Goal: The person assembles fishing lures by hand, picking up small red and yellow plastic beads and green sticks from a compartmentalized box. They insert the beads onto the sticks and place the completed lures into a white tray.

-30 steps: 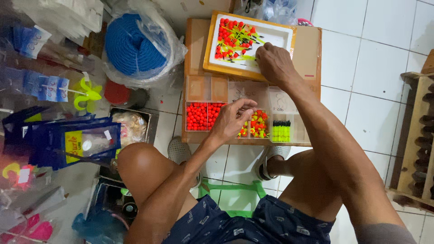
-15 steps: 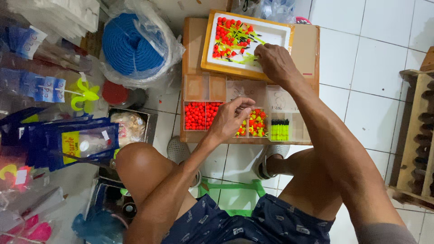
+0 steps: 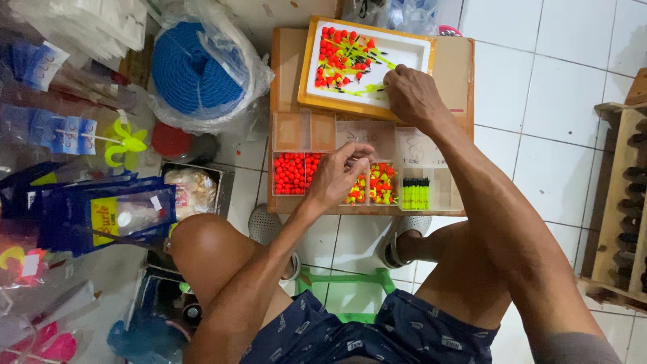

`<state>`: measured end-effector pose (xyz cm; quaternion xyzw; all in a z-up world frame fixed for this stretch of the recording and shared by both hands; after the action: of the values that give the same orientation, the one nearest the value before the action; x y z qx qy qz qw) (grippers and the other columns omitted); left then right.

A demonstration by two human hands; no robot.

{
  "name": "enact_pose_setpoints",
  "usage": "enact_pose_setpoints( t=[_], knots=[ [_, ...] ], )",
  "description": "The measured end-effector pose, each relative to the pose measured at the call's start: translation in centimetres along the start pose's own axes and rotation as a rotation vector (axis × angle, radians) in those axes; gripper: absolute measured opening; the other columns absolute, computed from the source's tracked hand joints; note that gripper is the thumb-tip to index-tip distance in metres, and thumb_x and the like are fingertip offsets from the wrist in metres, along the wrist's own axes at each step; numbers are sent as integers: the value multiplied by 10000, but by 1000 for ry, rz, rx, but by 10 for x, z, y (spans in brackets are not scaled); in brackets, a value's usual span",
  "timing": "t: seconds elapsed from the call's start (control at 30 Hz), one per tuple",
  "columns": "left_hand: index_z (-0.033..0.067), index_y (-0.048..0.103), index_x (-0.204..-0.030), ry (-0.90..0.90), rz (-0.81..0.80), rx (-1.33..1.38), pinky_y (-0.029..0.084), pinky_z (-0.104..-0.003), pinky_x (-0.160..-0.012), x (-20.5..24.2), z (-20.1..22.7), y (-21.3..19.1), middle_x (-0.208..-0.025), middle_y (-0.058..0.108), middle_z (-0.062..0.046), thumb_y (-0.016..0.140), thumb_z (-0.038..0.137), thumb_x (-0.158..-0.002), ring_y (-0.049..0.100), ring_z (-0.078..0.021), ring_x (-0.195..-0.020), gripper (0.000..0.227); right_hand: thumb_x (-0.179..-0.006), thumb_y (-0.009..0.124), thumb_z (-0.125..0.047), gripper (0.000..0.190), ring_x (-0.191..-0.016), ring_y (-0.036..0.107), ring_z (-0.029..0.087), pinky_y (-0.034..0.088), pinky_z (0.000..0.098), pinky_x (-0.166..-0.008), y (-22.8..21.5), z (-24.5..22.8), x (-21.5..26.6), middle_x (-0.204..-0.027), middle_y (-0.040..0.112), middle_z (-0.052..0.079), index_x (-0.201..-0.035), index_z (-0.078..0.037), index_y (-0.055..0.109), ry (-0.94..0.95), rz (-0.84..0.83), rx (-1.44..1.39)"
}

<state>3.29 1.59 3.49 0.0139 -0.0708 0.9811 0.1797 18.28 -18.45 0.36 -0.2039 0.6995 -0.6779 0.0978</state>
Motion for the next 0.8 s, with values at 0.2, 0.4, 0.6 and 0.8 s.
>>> enact_pose_setpoints(
  t=[0.2,0.4,0.6,0.8],
  knots=[
    [115,665,-1234,-18,107,-35,623,-290,-843,-4,2,-10,-1143,778,-70,574,127,-970,764,-172,-974,280,-1065,524,-27,257,-574,554,420,376,481,-489,-31,-2,10,-823,644,173,-905,-1,723,-62,199,-131],
    [28,499,-1437,25,159,-135,591,-566,-912,2,45,-31,-1362,546,-304,562,160,-1038,590,-522,-1232,426,-995,571,29,177,-820,736,380,595,435,-658,-87,-56,55,-1002,701,182,-1031,-65,717,-266,32,-164],
    [83,486,-1475,15,-59,-372,582,-561,-890,9,34,-11,-1183,683,-264,532,92,-1038,686,-466,-1105,440,-955,576,89,244,-773,717,284,603,355,-625,-82,-99,95,-1003,697,156,-1125,-35,701,-317,-163,-172],
    [91,604,-1357,28,-101,-312,566,-467,-747,10,34,-6,-971,752,-218,510,92,-1018,743,-397,-894,352,-990,595,-42,130,-763,700,333,548,412,-595,-67,-89,113,-899,637,167,-1085,-39,683,-273,-76,-491]
  ],
)
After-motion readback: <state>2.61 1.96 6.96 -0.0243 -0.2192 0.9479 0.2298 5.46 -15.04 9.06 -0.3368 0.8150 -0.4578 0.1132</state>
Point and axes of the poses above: each hand's wrist, its own x-axis away from the middle knuckle, its own y-axis out of the palm, z = x × y, the point moved 3 cm from there along -x, towards the middle knuckle
